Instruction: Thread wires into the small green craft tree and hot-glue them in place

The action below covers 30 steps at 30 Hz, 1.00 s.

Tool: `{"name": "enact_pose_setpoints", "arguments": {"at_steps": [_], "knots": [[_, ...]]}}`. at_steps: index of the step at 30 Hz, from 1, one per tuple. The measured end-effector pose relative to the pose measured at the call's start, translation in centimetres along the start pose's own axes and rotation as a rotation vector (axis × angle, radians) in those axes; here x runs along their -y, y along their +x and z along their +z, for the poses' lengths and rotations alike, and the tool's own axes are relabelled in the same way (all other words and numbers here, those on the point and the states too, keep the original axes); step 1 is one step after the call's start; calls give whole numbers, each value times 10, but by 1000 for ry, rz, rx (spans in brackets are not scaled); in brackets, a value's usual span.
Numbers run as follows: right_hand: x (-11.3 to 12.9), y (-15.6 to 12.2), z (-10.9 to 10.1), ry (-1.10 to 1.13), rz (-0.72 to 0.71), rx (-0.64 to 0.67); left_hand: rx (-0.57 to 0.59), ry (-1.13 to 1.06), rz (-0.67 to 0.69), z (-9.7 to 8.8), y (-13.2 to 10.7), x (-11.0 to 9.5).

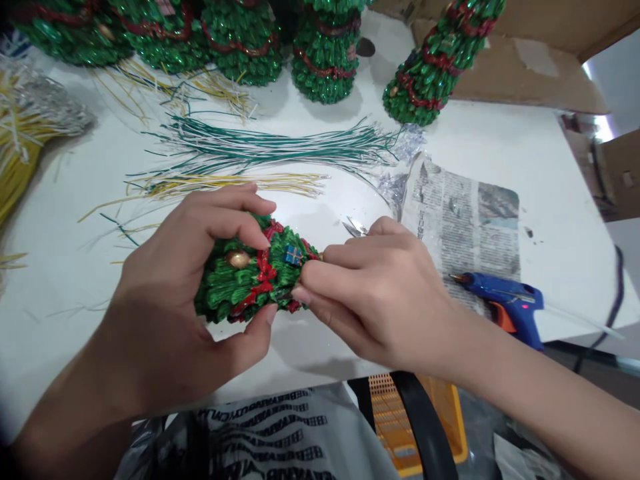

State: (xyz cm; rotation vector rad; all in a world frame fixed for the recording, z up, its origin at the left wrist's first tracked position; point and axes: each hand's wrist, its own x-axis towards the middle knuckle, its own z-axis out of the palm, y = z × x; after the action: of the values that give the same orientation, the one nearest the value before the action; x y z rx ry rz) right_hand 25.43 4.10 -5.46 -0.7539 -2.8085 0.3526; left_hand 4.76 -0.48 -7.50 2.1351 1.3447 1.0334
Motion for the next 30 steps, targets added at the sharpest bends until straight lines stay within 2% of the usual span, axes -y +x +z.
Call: {"name": "enact_pose_setpoints", "arguments": {"at_steps": [21, 30], "knots": [[7, -3, 4, -72, 46, -54, -50, 23, -7, 4, 0, 0], [7, -2, 3, 12, 27, -35, -52, 30, 4, 4, 0, 1]]}}
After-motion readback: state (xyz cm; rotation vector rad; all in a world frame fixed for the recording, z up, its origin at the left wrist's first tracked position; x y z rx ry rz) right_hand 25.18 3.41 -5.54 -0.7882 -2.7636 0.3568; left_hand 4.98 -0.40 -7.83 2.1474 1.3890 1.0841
